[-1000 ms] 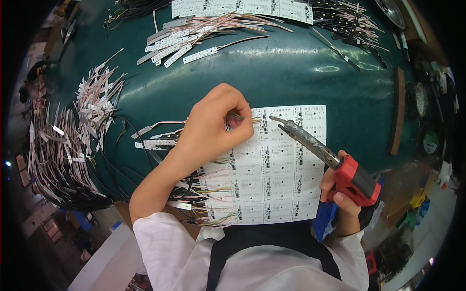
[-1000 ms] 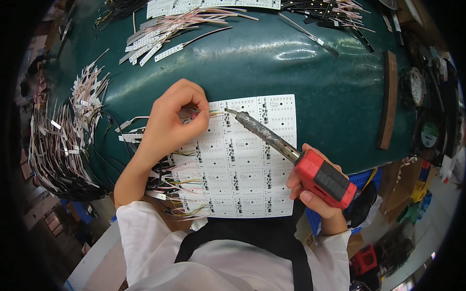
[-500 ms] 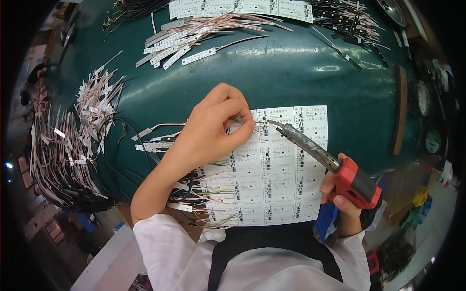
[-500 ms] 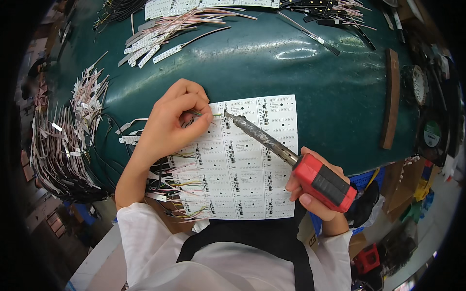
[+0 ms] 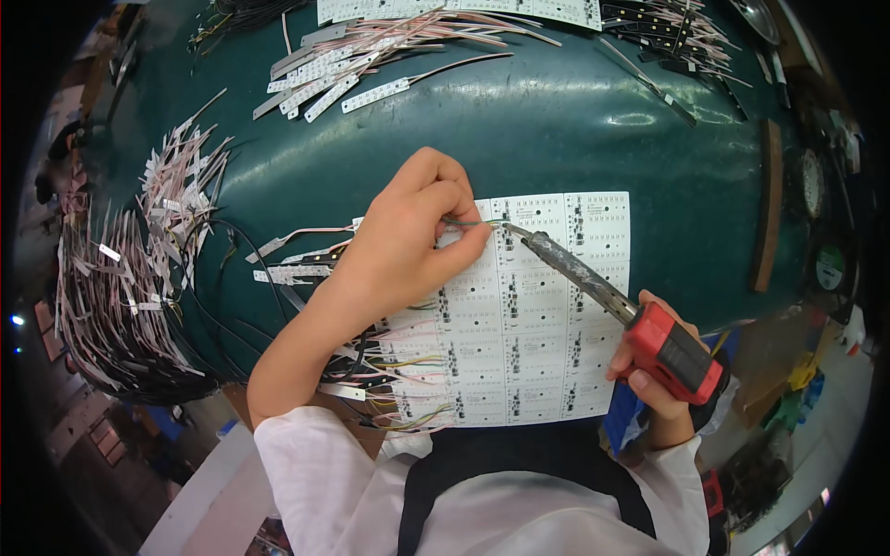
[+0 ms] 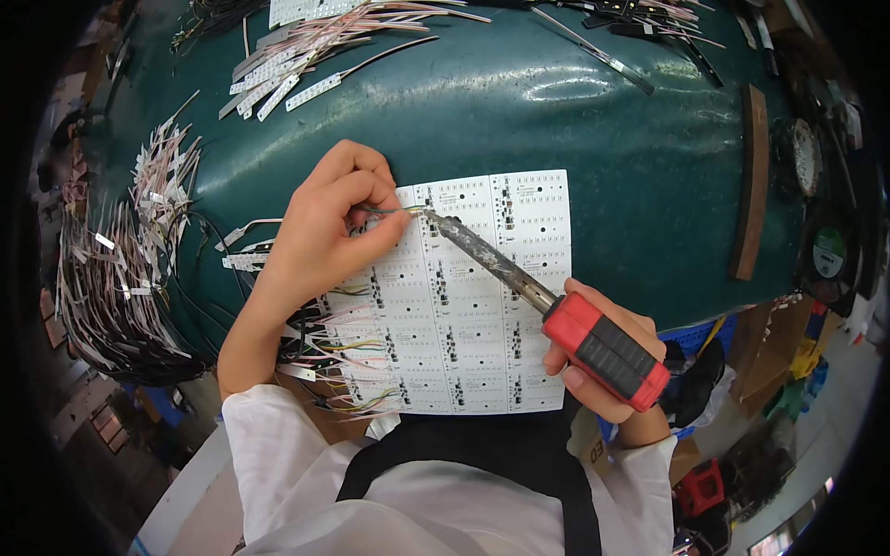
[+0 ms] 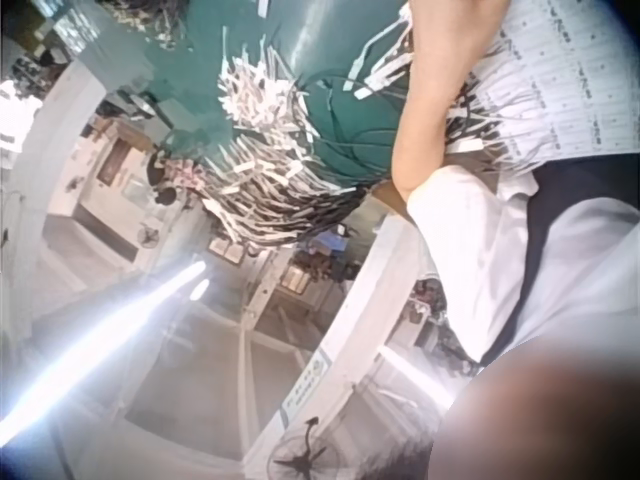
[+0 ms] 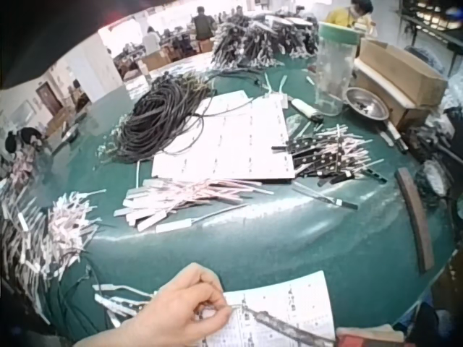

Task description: The person solders wires from a wiring harness onto a grid of LED circuit boards with a soldering iron.

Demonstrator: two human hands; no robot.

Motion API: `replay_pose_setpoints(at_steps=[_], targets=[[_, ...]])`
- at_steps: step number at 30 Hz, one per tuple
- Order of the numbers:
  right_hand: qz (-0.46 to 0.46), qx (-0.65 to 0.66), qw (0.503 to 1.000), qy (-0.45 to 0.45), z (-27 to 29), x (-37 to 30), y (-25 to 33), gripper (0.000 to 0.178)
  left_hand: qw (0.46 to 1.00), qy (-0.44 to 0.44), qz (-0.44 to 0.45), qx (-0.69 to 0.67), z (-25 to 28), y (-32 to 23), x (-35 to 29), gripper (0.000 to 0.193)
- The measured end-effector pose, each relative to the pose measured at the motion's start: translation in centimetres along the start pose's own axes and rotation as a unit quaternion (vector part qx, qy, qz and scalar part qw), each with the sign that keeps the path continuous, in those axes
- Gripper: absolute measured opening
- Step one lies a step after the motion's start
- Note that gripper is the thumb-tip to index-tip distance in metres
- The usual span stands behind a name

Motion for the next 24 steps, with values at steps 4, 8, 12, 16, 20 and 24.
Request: replay_pose_setpoints(at_steps=[4,8,12,16,20,24], targets=[[-0.001,-0.023,1.0,-0.005,-0.06,0.07,0.27,0.06,1.0,0.006,0.009,0.0,0.01,0.06,-0.01,0.014],[0.008,-0.057,0.998,0.007,-0.17,0.34,0.66,0.059,1.0,0.008,0.005,0.003,0.1,-0.02,0.14,0.014],[0.007,-0.06,0.998,0.009,-0.33,0.46,0.75,0.058,1.0,0.009,0.008,-0.001,0.02,0.24,0.09,0.013],[0.012,-0.063,0.998,0.016,-0.43,0.55,0.78,0.059,1.0,-0.027,-0.016,-0.003,0.19,0.17,0.13,0.011],[0.014,-0.076,0.997,0.02,-0.31,0.47,0.78,0.059,1.0,-0.021,-0.012,0.001,0.15,0.12,0.22,0.011],[0.002,-0.06,0.998,0.015,-0.29,0.24,0.5,0.059,1.0,0.023,0.02,0.004,0.12,0.31,0.2,0.013]])
Point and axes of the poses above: each hand's wrist, its own x-axis towards the middle knuckle, its own z-axis out of the back of the hand, y = z × x, the point moved 7 cm from there along x, towards the middle knuckle, and after that the axes turned 6 degrees about y, right-handed, at the moved point
